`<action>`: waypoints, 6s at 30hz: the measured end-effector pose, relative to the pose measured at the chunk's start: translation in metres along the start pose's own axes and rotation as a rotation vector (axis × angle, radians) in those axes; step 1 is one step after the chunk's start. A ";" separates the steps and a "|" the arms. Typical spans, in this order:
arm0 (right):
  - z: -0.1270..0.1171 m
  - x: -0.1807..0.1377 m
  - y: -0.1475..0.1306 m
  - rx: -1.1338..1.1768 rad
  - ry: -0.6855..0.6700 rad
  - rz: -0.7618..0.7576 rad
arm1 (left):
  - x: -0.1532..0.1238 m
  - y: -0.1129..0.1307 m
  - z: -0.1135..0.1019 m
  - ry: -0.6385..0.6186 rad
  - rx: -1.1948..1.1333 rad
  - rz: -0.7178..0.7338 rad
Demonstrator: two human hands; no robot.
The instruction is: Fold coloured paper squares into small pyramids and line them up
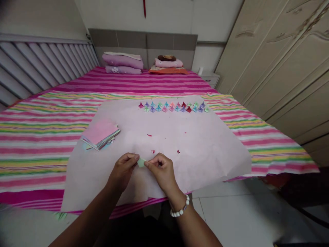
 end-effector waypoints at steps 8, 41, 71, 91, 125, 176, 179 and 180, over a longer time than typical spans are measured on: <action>0.000 0.000 0.007 0.095 0.069 0.094 | -0.006 -0.005 0.004 -0.134 -0.159 -0.163; 0.003 0.003 0.011 0.019 0.038 0.014 | -0.011 -0.005 0.007 -0.075 0.528 0.346; 0.001 0.001 0.003 0.171 -0.169 0.190 | -0.005 0.015 0.003 -0.152 0.512 0.395; 0.014 -0.008 0.009 0.040 -0.224 0.151 | 0.000 0.000 0.013 -0.140 0.265 0.074; -0.009 0.010 -0.009 0.232 -0.212 0.098 | -0.001 0.031 0.005 -0.417 0.442 0.163; -0.004 0.015 -0.011 -0.016 -0.056 -0.116 | 0.001 0.027 0.002 -0.220 0.587 0.399; -0.004 0.016 -0.011 -0.037 -0.043 -0.141 | 0.000 0.027 0.003 -0.212 0.669 0.506; -0.004 0.015 -0.011 -0.049 -0.036 -0.153 | 0.000 0.026 0.002 -0.216 0.696 0.540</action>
Point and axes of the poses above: each hand's wrist, its own x-axis towards the middle knuckle, its own z-axis out of the palm, y = z × x, the point moved 1 cm from there along x, towards the middle knuckle, and after that the axes turned 5 degrees about y, right-handed, at the moved point
